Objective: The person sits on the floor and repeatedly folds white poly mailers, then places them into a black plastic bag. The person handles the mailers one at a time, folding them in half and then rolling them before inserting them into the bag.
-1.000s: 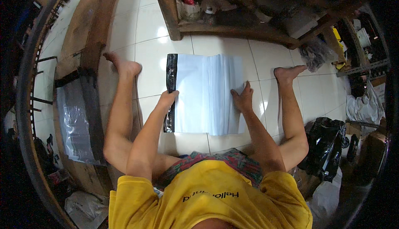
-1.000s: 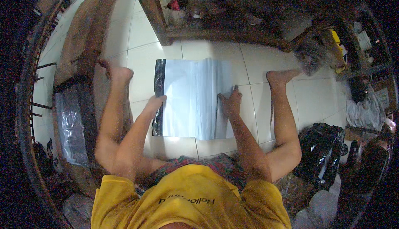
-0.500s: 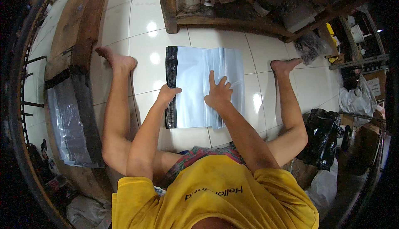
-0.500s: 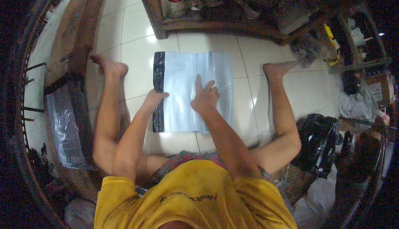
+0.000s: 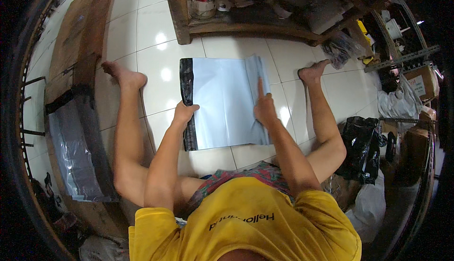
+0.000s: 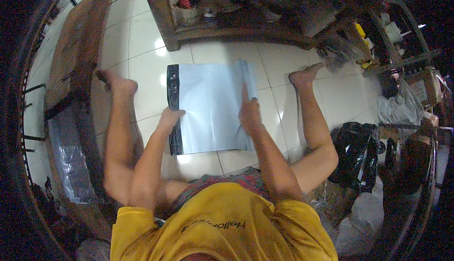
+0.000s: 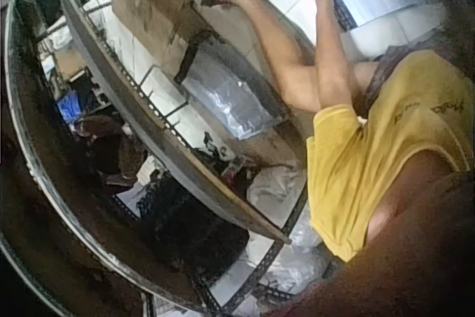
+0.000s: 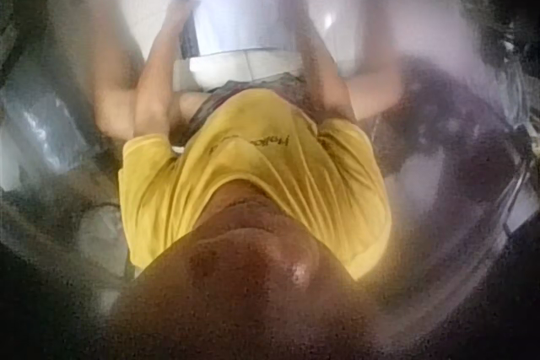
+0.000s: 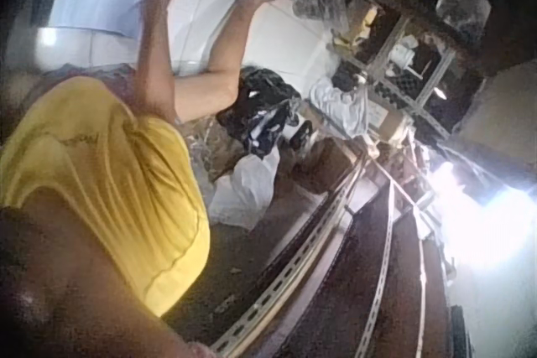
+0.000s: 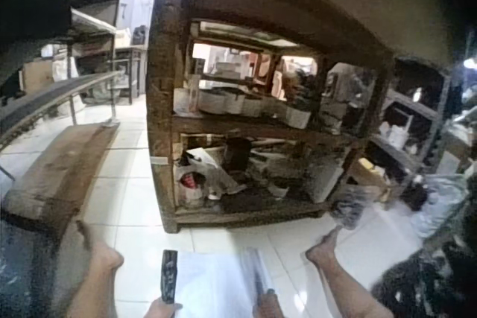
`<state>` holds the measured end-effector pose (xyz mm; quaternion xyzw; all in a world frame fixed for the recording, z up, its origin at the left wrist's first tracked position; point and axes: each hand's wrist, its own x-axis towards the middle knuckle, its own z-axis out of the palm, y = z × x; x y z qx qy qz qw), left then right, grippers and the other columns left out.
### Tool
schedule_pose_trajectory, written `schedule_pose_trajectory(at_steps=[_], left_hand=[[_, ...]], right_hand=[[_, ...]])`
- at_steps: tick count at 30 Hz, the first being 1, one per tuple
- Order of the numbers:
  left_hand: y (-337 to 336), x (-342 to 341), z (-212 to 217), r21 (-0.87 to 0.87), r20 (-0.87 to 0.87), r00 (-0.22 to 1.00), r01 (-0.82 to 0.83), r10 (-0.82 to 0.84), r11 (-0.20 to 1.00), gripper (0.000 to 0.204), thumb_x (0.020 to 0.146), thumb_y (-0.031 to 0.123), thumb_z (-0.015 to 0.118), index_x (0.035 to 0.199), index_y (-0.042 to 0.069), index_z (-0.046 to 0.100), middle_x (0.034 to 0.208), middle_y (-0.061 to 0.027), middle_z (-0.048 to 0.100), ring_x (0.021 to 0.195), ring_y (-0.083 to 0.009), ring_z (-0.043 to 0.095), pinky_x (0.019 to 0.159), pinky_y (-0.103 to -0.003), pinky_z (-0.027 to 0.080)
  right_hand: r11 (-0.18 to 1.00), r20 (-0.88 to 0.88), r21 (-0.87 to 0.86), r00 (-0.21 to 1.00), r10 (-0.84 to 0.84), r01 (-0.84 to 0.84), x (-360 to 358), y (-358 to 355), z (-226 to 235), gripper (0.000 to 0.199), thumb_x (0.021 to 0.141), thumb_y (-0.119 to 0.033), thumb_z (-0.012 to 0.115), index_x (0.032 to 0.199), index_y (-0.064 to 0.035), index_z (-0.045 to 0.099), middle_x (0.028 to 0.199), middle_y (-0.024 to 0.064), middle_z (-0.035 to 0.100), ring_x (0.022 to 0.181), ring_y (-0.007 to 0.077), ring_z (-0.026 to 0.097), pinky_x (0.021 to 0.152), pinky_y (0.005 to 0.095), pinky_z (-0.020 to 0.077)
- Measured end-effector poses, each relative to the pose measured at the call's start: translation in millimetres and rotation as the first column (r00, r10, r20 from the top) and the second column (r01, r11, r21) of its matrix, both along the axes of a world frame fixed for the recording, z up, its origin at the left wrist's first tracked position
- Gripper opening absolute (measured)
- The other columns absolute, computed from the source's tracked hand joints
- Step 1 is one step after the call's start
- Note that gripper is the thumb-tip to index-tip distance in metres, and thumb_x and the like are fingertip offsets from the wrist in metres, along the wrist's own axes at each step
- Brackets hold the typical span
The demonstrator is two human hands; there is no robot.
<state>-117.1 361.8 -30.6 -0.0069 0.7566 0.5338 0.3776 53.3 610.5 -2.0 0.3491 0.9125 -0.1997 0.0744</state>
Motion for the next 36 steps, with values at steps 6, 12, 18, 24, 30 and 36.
schedule_pose_trajectory(at_steps=[6,12,18,24,30,36], left_hand=[[4,-1,-11,-0.016,0.031,0.999,-0.007,0.007,1.000,0.036,0.080,0.004,0.073,0.113,-0.004,0.065,0.101,-0.0137,0.071,0.084,-0.0236,0.068,0.081,-0.036,0.055],[-3,-2,-28,-0.029,-0.007,1.000,-0.014,0.014,0.999,0.033,0.079,0.009,0.074,0.108,-0.003,0.064,0.096,-0.0116,0.070,0.078,-0.0215,0.068,0.071,-0.036,0.055],[18,14,-28,-0.425,-0.305,0.941,0.002,-0.146,0.905,0.041,0.081,0.017,0.071,0.114,-0.002,0.057,0.094,-0.0110,0.069,0.079,-0.0213,0.067,0.074,-0.036,0.055],[1,2,4,0.044,0.015,1.000,-0.008,0.008,0.999,0.036,0.086,0.016,0.067,0.115,-0.002,0.057,0.094,-0.0114,0.069,0.080,-0.0199,0.066,0.075,-0.036,0.056],[0,-5,0,0.007,0.154,0.988,-0.022,0.021,1.000,0.033,0.086,0.011,0.070,0.114,-0.003,0.059,0.095,-0.0119,0.068,0.077,-0.0209,0.067,0.071,-0.038,0.057],[-31,-12,17,-0.092,0.071,0.995,-0.060,0.067,0.994,0.019,0.087,0.011,0.070,0.103,0.003,0.063,0.085,-0.0042,0.066,0.071,-0.0167,0.062,0.068,-0.033,0.053]], right_hand=[[0.975,-0.113,-0.088,0.970,-0.214,0.205,63,118,5,0.107,0.076,-0.004,0.060,0.161,-0.0073,-0.006,0.112,0.0384,0.059,0.106,0.0503,0.062,0.094,0.0497,0.0514],[0.851,-0.070,-0.400,0.914,-0.400,0.341,85,188,-59,0.114,0.078,-0.026,0.073,0.160,-0.0001,-0.001,0.126,0.0328,0.062,0.114,0.0371,0.065,0.098,0.0389,0.0502],[0.908,-0.063,-0.240,0.928,-0.368,0.344,88,168,-61,0.110,0.081,-0.050,0.079,0.151,0.0138,0.024,0.133,0.0328,0.058,0.125,0.0371,0.059,0.103,0.0368,0.0479],[0.829,-0.116,-0.439,0.893,-0.435,0.347,98,184,-59,0.083,0.083,-0.040,0.081,0.141,0.0092,0.047,0.128,0.0282,0.062,0.119,0.0319,0.062,0.100,0.0380,0.0493],[0.879,-0.344,-0.407,0.850,-0.400,0.249,105,194,-96,0.068,0.087,-0.020,0.076,0.142,0.0063,0.047,0.126,0.0249,0.065,0.115,0.0290,0.064,0.100,0.0383,0.0496],[0.727,-0.217,-0.621,0.827,-0.518,0.292,75,141,-57,0.069,0.089,-0.020,0.067,0.148,0.0047,0.040,0.136,0.0270,0.059,0.128,0.0340,0.057,0.109,0.0406,0.0438]])
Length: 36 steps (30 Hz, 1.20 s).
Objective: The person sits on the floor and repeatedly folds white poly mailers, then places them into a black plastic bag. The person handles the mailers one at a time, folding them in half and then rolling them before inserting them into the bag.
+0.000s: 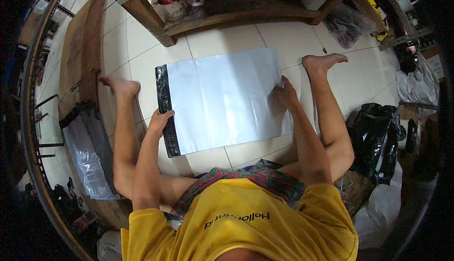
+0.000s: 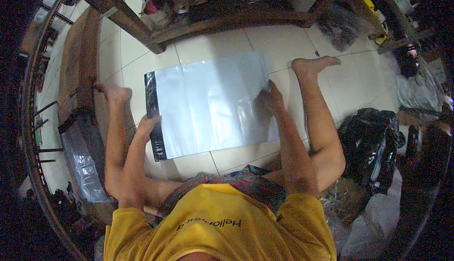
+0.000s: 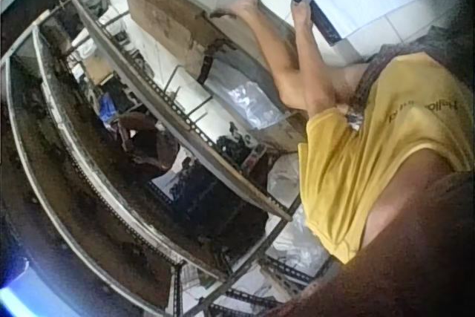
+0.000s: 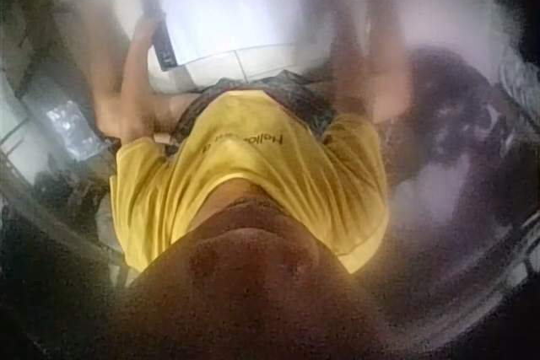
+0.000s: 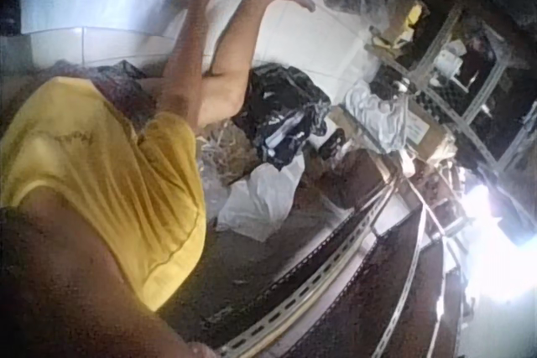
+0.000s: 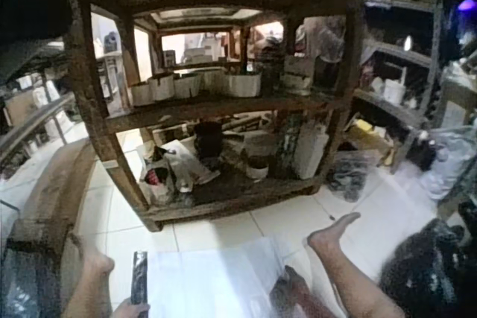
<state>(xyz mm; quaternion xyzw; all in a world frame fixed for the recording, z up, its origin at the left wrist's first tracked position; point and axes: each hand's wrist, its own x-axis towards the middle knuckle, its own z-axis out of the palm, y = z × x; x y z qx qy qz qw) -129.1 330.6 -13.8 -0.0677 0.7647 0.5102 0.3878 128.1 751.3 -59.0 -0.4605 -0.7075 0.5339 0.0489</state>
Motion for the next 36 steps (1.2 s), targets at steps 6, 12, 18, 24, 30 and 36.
schedule_pose_trajectory(at_steps=[6,12,18,24,30,36], left_hand=[[2,1,-53,-0.491,-0.369,0.887,0.067,-0.278,0.869,0.079,0.083,0.039,0.070,0.134,-0.011,0.037,0.122,-0.0353,0.058,0.108,-0.0443,0.064,0.092,-0.048,0.052],[35,23,-17,-0.692,-0.347,0.812,0.117,-0.470,0.713,0.077,0.086,0.043,0.063,0.134,-0.008,0.033,0.126,-0.0354,0.054,0.105,-0.0518,0.063,0.090,-0.056,0.052],[-15,-3,-72,-0.170,-0.298,0.952,0.016,-0.067,0.985,0.056,0.092,0.029,0.064,0.131,-0.005,0.041,0.102,-0.0255,0.069,0.093,-0.0353,0.069,0.085,-0.043,0.054],[10,12,-48,-0.468,-0.419,0.880,0.003,-0.225,0.884,0.060,0.092,0.030,0.066,0.137,0.001,0.040,0.115,-0.0318,0.066,0.108,-0.0465,0.066,0.094,-0.049,0.051],[10,12,-53,-0.370,-0.412,0.905,-0.059,-0.106,0.927,0.061,0.089,0.030,0.071,0.135,0.001,0.043,0.116,-0.0275,0.068,0.107,-0.0424,0.068,0.093,-0.046,0.052],[-4,12,-80,-0.321,-0.456,0.887,-0.091,-0.070,0.943,0.060,0.089,0.029,0.072,0.136,0.002,0.046,0.114,-0.0253,0.069,0.104,-0.0390,0.069,0.093,-0.044,0.052]], right_hand=[[0.967,0.240,0.122,0.952,0.190,-0.223,-13,-17,22,0.077,0.092,-0.032,0.064,0.151,0.0064,0.034,0.144,0.0299,0.051,0.137,0.0371,0.050,0.113,0.0413,0.0398],[0.994,0.162,0.076,0.985,0.064,-0.077,-4,0,-7,0.092,0.090,-0.044,0.071,0.151,0.0115,0.030,0.143,0.0334,0.050,0.135,0.0378,0.050,0.112,0.0405,0.0409],[0.985,0.160,0.144,0.985,0.068,-0.091,-10,-16,-6,0.109,0.083,-0.053,0.077,0.154,0.0101,0.023,0.146,0.0334,0.046,0.134,0.0379,0.051,0.110,0.0413,0.0433],[0.926,0.334,0.350,0.942,0.019,-0.143,-26,-44,28,0.098,0.087,-0.046,0.074,0.157,0.0020,0.024,0.154,0.0346,0.031,0.137,0.0450,0.044,0.111,0.0501,0.0410],[0.229,0.532,0.771,0.799,0.283,-0.594,12,-88,14,0.081,0.094,-0.046,0.063,0.155,-0.0023,0.031,0.158,0.0301,0.027,0.147,0.0477,0.026,0.118,0.0655,0.0205],[0.322,0.517,0.658,0.719,0.464,-0.681,40,-101,-8,0.082,0.102,-0.059,0.039,0.158,-0.0012,0.026,0.164,0.0263,0.020,0.152,0.0452,0.016,0.121,0.0652,0.0072]])
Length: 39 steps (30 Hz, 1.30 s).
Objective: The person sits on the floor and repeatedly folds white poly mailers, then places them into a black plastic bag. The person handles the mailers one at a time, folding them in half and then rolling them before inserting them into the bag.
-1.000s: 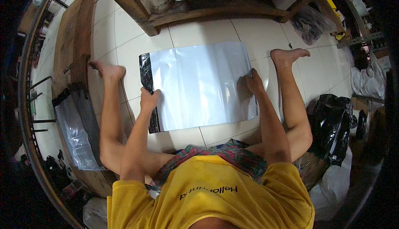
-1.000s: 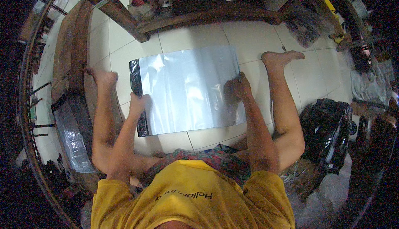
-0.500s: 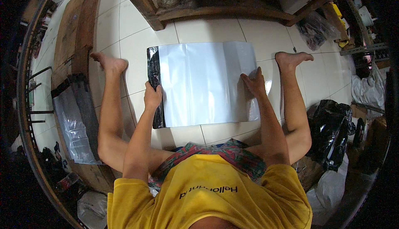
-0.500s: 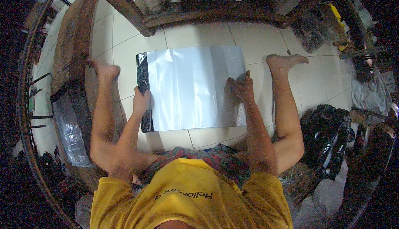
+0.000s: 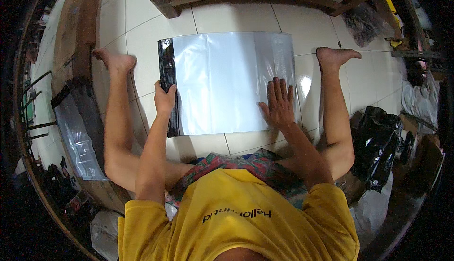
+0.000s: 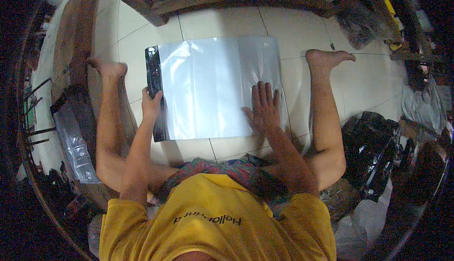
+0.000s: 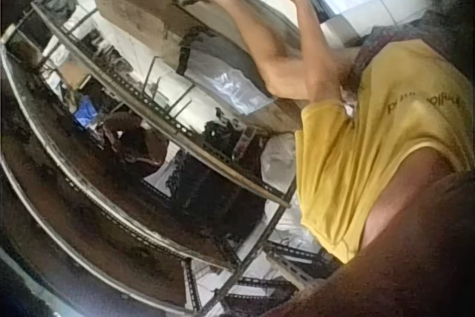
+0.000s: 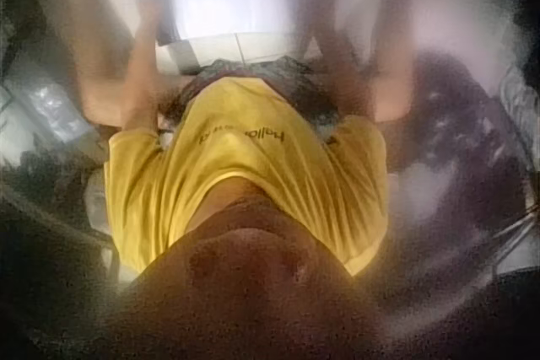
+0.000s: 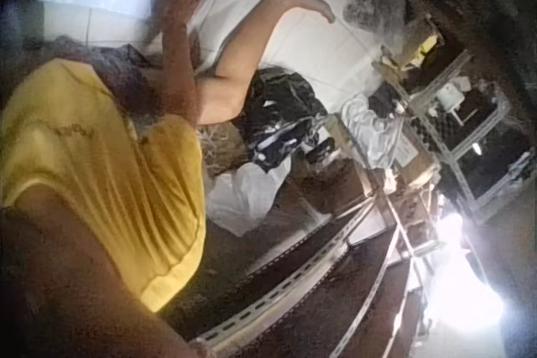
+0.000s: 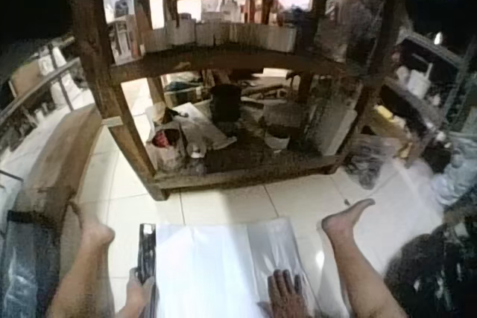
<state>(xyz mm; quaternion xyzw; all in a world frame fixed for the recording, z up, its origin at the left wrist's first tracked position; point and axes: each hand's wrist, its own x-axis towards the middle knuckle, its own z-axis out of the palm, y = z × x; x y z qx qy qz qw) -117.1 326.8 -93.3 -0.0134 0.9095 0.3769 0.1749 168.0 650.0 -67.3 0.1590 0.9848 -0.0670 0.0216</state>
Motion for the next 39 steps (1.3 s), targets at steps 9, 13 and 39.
schedule_pose_trajectory(at_steps=[9,13,39], left_hand=[[31,30,46,-0.282,-0.275,0.958,0.003,-0.083,0.960,0.068,0.092,0.026,0.066,0.144,-0.009,0.039,0.136,-0.0334,0.049,0.122,-0.0438,0.053,0.105,-0.047,0.042],[92,68,63,-0.299,-0.619,0.669,0.285,-0.412,0.911,0.066,0.084,0.023,0.068,0.135,-0.012,0.047,0.138,-0.0336,0.045,0.127,-0.0464,0.045,0.112,-0.058,0.030],[57,108,42,-0.456,-0.178,0.640,0.619,-0.747,0.639,0.080,0.094,0.039,0.056,0.151,-0.011,0.029,0.159,-0.0313,0.025,0.151,-0.0443,0.019,0.124,-0.055,0.012]], right_hand=[[0.999,-0.031,0.028,0.999,0.026,-0.025,-9,7,12,0.081,0.097,-0.061,0.049,0.155,-0.0063,0.033,0.162,0.0232,0.028,0.149,0.0459,0.024,0.116,0.0722,0.0123],[1.000,-0.011,0.005,1.000,0.012,-0.012,-8,9,12,0.079,0.097,-0.062,0.047,0.156,-0.0112,0.034,0.162,0.0228,0.027,0.149,0.0457,0.024,0.116,0.0726,0.0123],[0.996,-0.258,0.065,0.963,0.083,-0.069,-93,92,11,0.077,0.099,-0.051,0.048,0.153,0.0005,0.034,0.160,0.0287,0.028,0.149,0.0477,0.022,0.120,0.0666,0.0116]])
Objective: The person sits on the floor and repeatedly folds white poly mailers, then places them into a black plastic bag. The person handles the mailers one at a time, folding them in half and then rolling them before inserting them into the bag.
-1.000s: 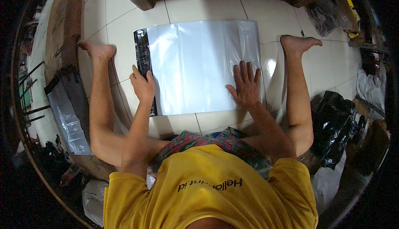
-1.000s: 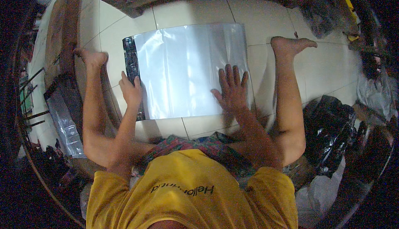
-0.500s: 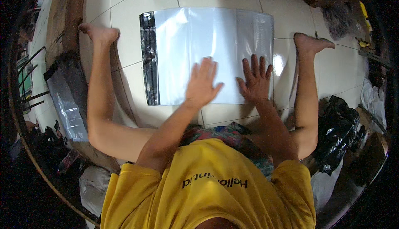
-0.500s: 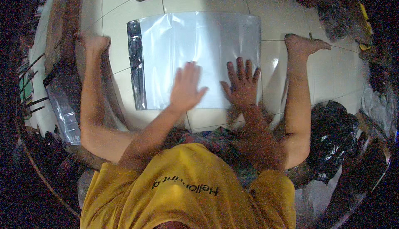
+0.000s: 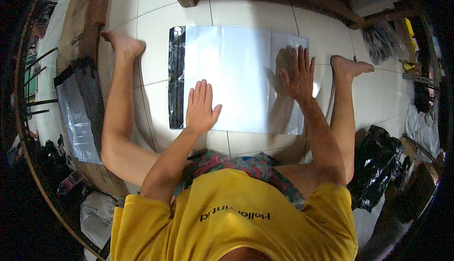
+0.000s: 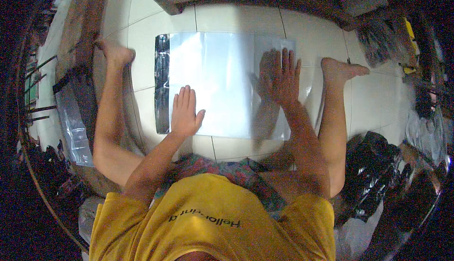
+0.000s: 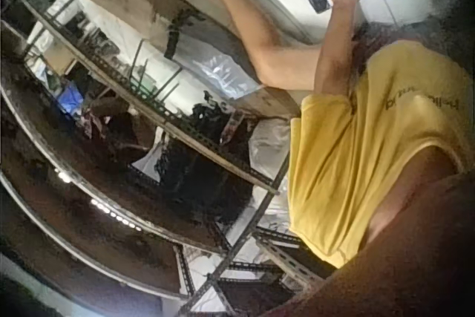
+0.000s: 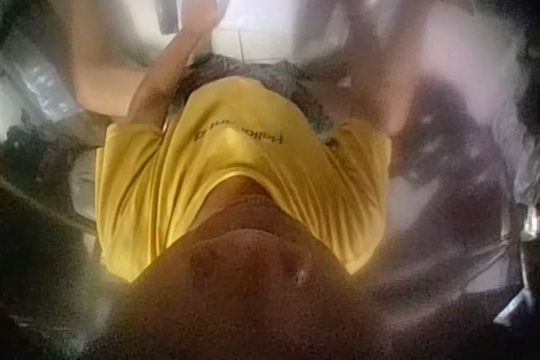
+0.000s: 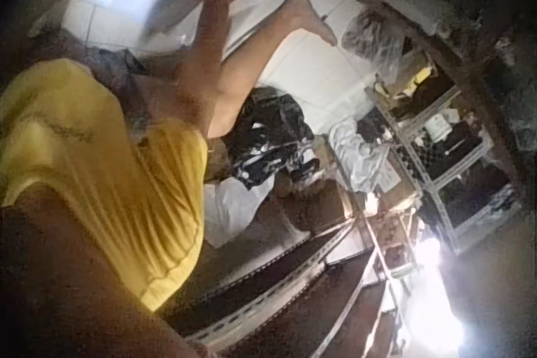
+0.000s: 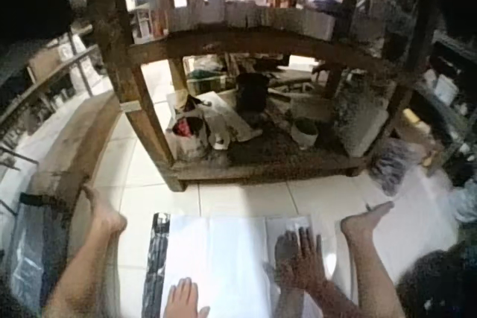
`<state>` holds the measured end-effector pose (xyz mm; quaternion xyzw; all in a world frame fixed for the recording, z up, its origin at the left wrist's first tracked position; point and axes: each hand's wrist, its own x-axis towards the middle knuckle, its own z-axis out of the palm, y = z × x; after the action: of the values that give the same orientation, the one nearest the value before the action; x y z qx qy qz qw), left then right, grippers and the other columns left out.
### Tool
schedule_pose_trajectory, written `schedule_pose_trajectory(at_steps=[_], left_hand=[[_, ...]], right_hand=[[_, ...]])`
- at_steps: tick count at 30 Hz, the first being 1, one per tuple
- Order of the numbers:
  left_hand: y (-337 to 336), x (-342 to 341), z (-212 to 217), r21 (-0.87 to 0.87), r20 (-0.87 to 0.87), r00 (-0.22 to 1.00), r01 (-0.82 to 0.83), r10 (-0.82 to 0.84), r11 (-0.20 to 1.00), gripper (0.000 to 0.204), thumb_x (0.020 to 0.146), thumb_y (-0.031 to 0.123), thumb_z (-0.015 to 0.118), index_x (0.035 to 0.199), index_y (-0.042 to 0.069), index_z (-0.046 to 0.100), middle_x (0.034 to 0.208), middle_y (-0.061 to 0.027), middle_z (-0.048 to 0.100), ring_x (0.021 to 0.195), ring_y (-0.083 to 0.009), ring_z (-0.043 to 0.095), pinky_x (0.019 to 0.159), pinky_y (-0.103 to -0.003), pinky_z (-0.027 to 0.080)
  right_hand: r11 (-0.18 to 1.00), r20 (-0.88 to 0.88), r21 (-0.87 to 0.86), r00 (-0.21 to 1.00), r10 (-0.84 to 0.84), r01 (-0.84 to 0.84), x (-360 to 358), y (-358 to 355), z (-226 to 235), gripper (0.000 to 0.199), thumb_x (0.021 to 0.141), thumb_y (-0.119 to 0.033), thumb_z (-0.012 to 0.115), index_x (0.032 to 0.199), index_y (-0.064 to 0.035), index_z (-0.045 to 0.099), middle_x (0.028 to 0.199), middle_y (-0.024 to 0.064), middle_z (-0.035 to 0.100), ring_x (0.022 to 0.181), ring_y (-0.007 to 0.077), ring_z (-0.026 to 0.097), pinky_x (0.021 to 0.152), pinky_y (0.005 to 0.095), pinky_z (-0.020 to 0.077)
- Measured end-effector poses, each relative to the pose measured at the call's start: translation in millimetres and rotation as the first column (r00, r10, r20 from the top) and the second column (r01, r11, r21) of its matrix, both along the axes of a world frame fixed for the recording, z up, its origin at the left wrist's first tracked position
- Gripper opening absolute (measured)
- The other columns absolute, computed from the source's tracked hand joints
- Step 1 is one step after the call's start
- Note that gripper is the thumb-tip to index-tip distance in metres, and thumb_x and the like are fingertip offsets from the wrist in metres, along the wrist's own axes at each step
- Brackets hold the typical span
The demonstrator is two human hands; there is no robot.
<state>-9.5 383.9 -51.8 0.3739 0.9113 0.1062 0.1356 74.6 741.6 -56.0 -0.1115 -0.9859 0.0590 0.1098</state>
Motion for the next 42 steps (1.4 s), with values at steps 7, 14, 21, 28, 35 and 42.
schedule_pose_trajectory(at_steps=[7,14,21,28,35,42], left_hand=[[34,-11,17,0.219,-0.017,0.996,-0.084,0.090,0.972,0.060,0.083,0.028,0.067,0.125,-0.011,0.050,0.139,-0.0325,0.046,0.129,-0.0474,0.043,0.110,-0.059,0.032],[247,-42,-13,0.437,-0.114,0.967,0.254,-0.227,0.863,0.068,0.094,0.038,0.060,0.140,-0.010,0.046,0.149,-0.0299,0.042,0.144,-0.0444,0.032,0.121,-0.053,0.023],[168,-102,-18,0.179,-0.073,0.996,0.062,-0.049,0.982,0.083,0.098,0.046,0.056,0.153,-0.009,0.027,0.162,-0.0250,0.025,0.152,-0.0376,0.020,0.126,-0.048,0.013],[103,-140,-13,0.008,-0.154,0.988,-0.029,0.029,1.000,0.080,0.103,0.050,0.038,0.156,-0.007,0.020,0.164,-0.0239,0.020,0.155,-0.0348,0.013,0.127,-0.047,0.009],[109,-137,-21,0.138,-0.195,0.979,-0.036,0.063,0.990,0.078,0.098,0.037,0.050,0.154,-0.010,0.021,0.159,-0.0308,0.025,0.152,-0.0419,0.019,0.125,-0.051,0.013],[276,-40,-30,0.584,-0.222,0.948,0.315,-0.227,0.748,0.070,0.091,0.031,0.063,0.145,-0.009,0.042,0.150,-0.0317,0.040,0.142,-0.0438,0.036,0.121,-0.053,0.024]], right_hand=[[0.999,0.124,-0.008,0.992,0.039,-0.038,-33,16,-18,0.088,0.097,-0.065,0.040,0.153,0.0027,0.034,0.159,0.0336,0.026,0.149,0.0521,0.019,0.120,0.0642,0.0118],[0.997,0.191,0.069,0.981,0.031,-0.045,-34,24,-23,0.083,0.096,-0.060,0.045,0.156,-0.0042,0.031,0.161,0.0310,0.024,0.150,0.0520,0.018,0.119,0.0673,0.0111],[1.000,0.210,-0.009,0.978,0.005,-0.003,-34,16,-13,0.088,0.095,-0.066,0.046,0.156,-0.0046,0.031,0.162,0.0299,0.022,0.151,0.0488,0.017,0.118,0.0691,0.0099],[1.000,0.300,0.017,0.954,-0.017,0.013,-38,32,-10,0.092,0.094,-0.068,0.046,0.155,-0.0002,0.031,0.163,0.0249,0.023,0.152,0.0443,0.018,0.119,0.0672,0.0088],[1.000,0.152,0.013,0.988,-0.020,0.018,-46,39,-17,0.095,0.095,-0.068,0.044,0.154,0.0046,0.029,0.164,0.0228,0.022,0.153,0.0425,0.016,0.121,0.0637,0.0090],[0.980,0.226,0.198,0.974,-0.029,-0.016,-43,52,-44,0.087,0.097,-0.058,0.047,0.158,-0.0009,0.024,0.165,0.0223,0.022,0.153,0.0415,0.017,0.120,0.0650,0.0119]])
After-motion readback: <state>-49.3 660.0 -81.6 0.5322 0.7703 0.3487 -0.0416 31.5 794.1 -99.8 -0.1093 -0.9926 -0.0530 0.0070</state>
